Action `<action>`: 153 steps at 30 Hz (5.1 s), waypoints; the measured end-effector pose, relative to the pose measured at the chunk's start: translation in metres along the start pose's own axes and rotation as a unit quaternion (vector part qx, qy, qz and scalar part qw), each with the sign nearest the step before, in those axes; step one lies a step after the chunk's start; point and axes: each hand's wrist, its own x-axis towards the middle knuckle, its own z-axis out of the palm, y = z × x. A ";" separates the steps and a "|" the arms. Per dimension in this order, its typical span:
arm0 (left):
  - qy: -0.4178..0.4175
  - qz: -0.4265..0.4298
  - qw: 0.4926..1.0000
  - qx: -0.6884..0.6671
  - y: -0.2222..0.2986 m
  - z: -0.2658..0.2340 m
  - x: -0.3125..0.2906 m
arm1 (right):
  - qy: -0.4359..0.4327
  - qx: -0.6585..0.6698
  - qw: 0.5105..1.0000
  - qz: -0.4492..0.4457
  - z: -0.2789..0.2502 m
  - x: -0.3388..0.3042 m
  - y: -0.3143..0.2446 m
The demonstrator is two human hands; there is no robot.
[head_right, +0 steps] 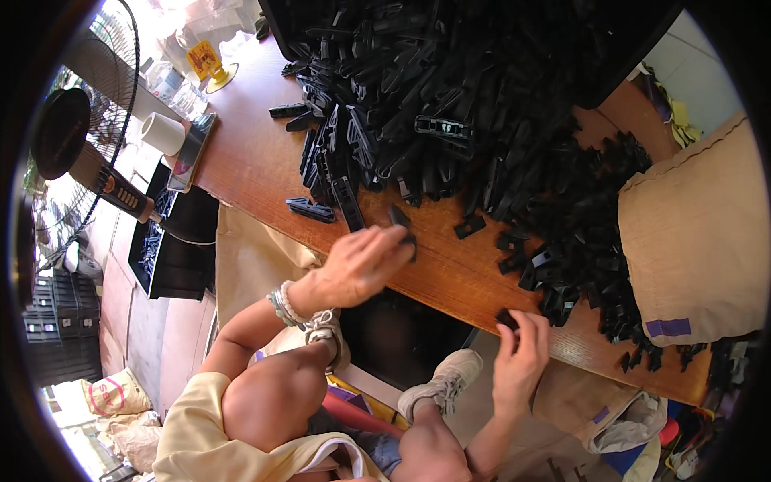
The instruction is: The person assembles plastic components by attaching small plastic clips to larger plastic pieces by hand.
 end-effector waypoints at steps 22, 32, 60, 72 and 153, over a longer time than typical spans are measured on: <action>-0.034 -0.129 0.956 -0.262 0.019 0.004 0.006 | -0.075 0.207 0.973 -0.072 0.025 0.024 -0.012; -0.043 -0.127 0.952 -0.274 0.019 0.007 0.009 | -0.077 0.220 0.969 -0.086 0.024 0.034 -0.012; 0.048 -0.186 0.954 -0.232 0.014 -0.018 0.003 | 0.009 0.260 0.963 -0.069 0.064 0.059 -0.029; -0.024 -0.300 0.897 -0.324 0.019 -0.009 0.015 | -0.100 0.250 0.963 -0.007 0.044 0.045 -0.032; -0.008 -0.133 0.963 -0.235 -0.001 0.002 -0.002 | -0.089 0.179 0.964 -0.177 0.061 0.058 -0.044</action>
